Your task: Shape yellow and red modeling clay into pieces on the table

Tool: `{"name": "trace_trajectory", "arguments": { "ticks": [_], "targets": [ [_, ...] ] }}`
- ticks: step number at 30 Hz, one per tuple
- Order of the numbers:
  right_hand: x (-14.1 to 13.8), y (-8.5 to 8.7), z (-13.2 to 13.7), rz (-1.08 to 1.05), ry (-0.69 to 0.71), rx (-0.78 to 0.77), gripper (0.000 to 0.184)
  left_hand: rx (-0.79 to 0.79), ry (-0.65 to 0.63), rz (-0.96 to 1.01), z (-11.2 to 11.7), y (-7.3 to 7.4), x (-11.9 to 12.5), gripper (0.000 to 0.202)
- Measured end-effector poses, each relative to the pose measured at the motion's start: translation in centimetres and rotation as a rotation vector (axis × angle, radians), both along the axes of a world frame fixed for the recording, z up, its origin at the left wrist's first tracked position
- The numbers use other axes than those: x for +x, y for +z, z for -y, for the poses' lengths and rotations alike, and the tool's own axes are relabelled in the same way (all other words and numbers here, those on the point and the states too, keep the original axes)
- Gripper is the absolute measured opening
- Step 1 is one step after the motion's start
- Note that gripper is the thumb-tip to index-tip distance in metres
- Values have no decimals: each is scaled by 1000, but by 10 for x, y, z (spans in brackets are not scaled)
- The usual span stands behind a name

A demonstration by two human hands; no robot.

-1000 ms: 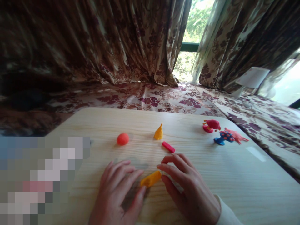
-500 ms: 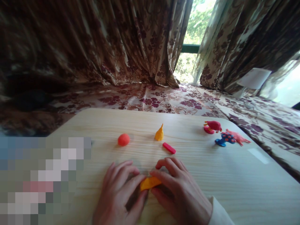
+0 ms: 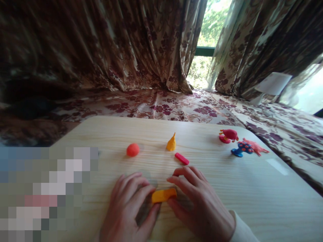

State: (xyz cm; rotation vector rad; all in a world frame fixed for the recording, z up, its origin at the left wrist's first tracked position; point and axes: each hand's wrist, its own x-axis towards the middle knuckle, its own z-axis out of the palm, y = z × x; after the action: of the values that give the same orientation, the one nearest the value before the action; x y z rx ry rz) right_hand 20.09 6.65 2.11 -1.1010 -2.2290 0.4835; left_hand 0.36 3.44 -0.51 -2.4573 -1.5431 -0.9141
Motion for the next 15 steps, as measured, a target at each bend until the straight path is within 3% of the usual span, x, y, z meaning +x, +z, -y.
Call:
{"name": "trace_trajectory", "arguments": {
  "ticks": [6,15],
  "targets": [
    [6,-5,-1,-33,22,-30,15,-4,-6,-6,1,1,1,23],
    [-19,2,3,-368,66,-87,28,24,-11,17,-1,-2,1,17]
  ]
}}
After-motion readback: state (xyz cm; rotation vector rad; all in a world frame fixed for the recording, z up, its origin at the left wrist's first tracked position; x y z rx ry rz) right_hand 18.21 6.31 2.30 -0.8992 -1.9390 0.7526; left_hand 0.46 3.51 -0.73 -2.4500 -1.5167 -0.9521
